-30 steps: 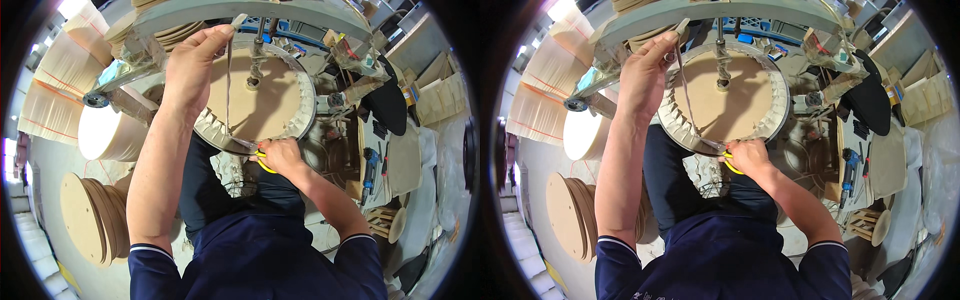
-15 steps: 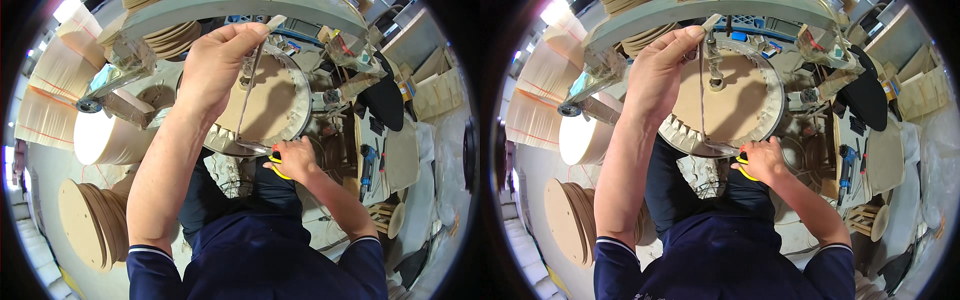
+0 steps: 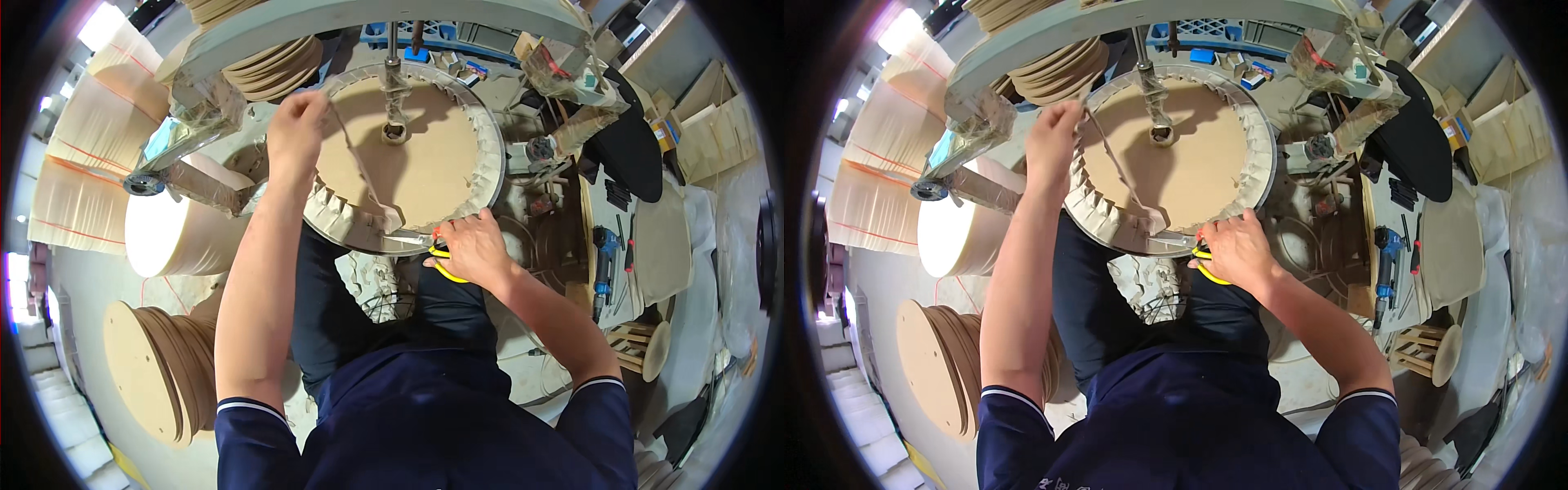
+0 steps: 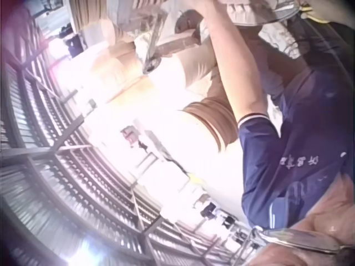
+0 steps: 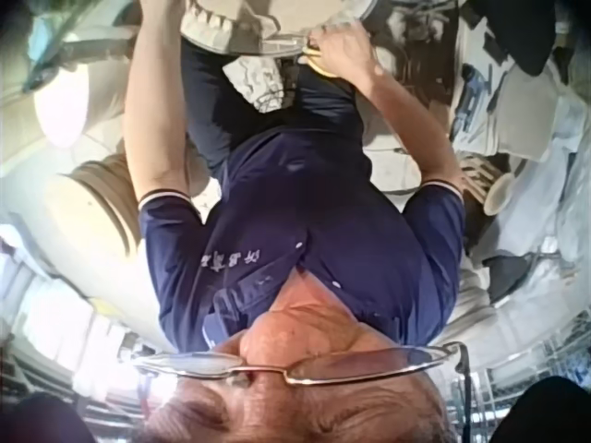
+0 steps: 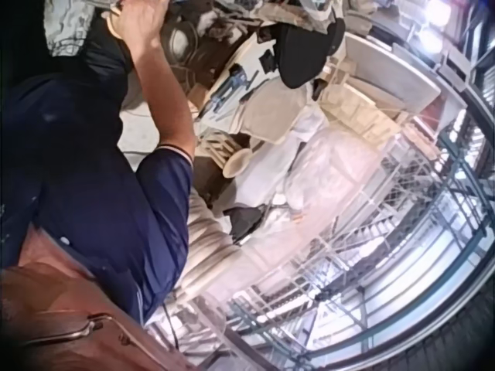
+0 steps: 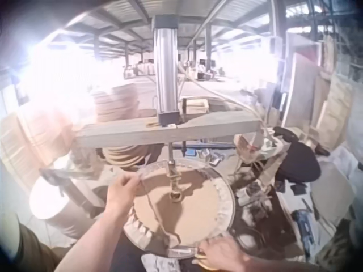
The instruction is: Applying upholstery or a covering to a circular wooden furniture component and securing it with an industrial staple gun.
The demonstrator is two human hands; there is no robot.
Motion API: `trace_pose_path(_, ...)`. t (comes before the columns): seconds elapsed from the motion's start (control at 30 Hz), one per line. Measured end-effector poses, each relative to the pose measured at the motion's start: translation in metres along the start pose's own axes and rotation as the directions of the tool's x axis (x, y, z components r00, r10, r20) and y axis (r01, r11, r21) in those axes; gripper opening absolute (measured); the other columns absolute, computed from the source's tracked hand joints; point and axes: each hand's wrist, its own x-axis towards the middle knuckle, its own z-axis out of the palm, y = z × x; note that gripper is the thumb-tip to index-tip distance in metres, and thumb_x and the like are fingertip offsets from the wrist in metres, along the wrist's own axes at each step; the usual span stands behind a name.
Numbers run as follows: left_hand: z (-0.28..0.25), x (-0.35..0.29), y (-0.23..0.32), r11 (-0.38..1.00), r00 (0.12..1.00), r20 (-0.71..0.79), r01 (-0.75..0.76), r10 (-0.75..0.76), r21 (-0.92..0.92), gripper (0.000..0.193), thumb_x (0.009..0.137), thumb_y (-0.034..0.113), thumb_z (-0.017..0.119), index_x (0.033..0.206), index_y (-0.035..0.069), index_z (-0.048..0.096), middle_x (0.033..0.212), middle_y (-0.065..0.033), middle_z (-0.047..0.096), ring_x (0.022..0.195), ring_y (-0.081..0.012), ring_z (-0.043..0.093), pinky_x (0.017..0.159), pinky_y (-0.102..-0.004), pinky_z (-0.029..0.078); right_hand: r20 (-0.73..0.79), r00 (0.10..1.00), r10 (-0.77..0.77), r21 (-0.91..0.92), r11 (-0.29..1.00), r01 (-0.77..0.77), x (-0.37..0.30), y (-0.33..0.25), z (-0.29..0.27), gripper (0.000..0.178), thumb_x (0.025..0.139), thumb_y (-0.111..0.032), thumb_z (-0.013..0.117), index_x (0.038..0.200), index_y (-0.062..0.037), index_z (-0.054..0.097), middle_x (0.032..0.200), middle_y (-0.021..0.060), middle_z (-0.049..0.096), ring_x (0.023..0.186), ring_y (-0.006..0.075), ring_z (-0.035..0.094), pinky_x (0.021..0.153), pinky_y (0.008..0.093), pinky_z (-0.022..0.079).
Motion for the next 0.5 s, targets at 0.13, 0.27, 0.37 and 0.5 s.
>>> trace_pose_path(0.13,-0.026,-0.023,-0.081,0.804,0.885,0.053,-0.443,0.462,0.397,0.04,0.101,0.021,0.074,0.137,0.006,0.071,0.12,-0.0187,0.076,0.112,-0.0324,0.073,0.096,-0.0384,0.056,0.018,0.999,0.043,-0.03,0.999,-0.043,-0.005,0.003,0.004,0.064,0.078,-0.074,0.08,0.095,-0.0127,0.073,0.078,0.0061,0.073,0.074,0.0232,0.072,0.085,0.0396,0.041)
trace_pose_path(0.27,-0.032,-0.072,-0.09,0.679,0.78,0.605,-0.533,0.163,0.504,0.027,0.093,0.022,0.083,0.115,0.007,0.08,0.118,-0.0127,0.075,0.109,-0.0314,0.069,0.093,-0.0399,0.055,-0.013,0.999,0.035,-0.03,0.999,-0.036,-0.007,0.002,0.002,0.062,0.078,-0.073,0.081,0.095,-0.014,0.072,0.077,0.0055,0.072,0.073,0.0229,0.071,0.083,0.0392,0.041)
trace_pose_path(0.37,-0.024,-0.089,-0.103,0.567,0.775,0.586,-0.6,0.237,0.564,0.022,0.09,0.024,0.085,0.105,0.009,0.082,0.101,-0.0082,0.074,0.107,-0.0278,0.067,0.099,-0.0425,0.05,-0.018,1.0,0.019,-0.044,0.999,-0.02,-0.004,-0.001,0.005,0.061,0.079,-0.074,0.079,0.096,-0.0154,0.072,0.076,0.0043,0.072,0.073,0.0213,0.071,0.086,0.0393,0.041)
trace_pose_path(0.5,-0.02,-0.079,-0.106,0.71,0.799,0.597,-0.46,0.069,0.534,0.014,0.089,0.022,0.085,0.097,0.011,0.082,0.092,-0.0051,0.072,0.108,-0.0264,0.067,0.104,-0.044,0.046,-0.01,0.999,0.031,-0.025,0.999,-0.031,-0.002,-0.001,0.006,0.061,0.081,-0.074,0.077,0.098,-0.0156,0.073,0.076,0.0038,0.072,0.074,0.0204,0.072,0.089,0.0397,0.041)
